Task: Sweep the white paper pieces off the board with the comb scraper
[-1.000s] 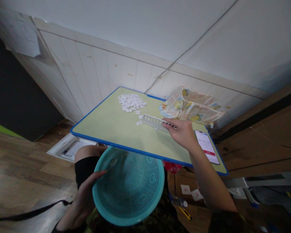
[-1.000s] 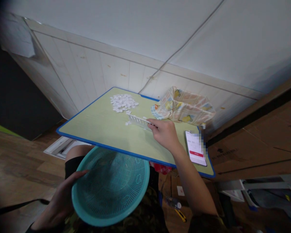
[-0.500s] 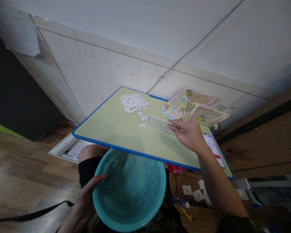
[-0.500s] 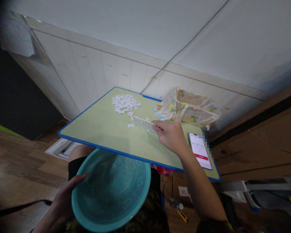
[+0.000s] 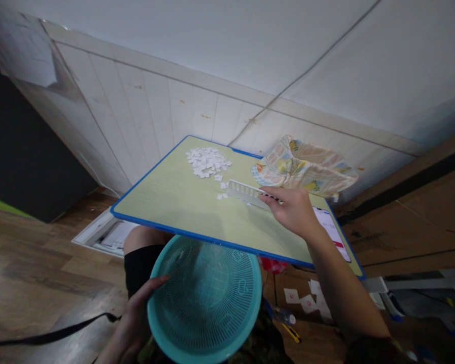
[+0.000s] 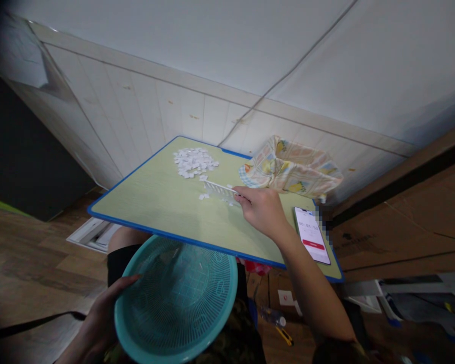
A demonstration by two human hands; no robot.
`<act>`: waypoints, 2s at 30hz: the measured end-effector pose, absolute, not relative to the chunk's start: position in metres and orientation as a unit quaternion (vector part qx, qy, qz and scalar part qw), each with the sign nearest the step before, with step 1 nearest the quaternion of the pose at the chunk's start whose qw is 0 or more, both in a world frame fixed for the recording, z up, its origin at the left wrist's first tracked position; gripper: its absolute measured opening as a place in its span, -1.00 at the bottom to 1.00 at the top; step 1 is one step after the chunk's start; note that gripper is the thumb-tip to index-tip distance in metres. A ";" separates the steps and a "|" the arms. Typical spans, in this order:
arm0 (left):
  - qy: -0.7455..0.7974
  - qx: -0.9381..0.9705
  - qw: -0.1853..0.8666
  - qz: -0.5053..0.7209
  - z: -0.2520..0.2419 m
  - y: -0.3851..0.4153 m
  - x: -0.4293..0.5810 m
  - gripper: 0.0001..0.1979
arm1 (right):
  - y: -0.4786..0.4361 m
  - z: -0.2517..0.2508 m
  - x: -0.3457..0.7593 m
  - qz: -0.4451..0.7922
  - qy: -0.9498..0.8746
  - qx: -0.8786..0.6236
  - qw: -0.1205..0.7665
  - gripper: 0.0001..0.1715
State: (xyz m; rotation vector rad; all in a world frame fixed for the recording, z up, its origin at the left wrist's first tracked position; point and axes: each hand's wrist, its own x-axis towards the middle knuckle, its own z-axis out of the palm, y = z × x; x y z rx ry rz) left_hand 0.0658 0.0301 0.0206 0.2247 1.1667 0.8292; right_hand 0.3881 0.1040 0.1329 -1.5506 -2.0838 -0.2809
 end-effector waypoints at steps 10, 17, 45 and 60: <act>0.522 0.118 0.756 0.376 0.013 0.032 0.063 -0.78 | 0.074 0.146 0.393 -0.120 -0.761 -0.590 0.242 -0.74; 0.546 0.120 0.738 0.378 0.026 0.030 0.071 -0.76 | 0.065 0.145 0.389 -0.141 -0.760 -0.581 0.254 -0.77; 0.561 0.064 0.742 0.361 0.028 0.037 0.073 -0.50 | 0.038 0.119 0.391 -0.163 -0.737 -0.587 0.291 -0.78; 0.525 0.076 0.753 0.389 0.026 0.036 0.079 -0.88 | 0.031 0.109 0.394 -0.131 -0.760 -0.561 0.301 -0.76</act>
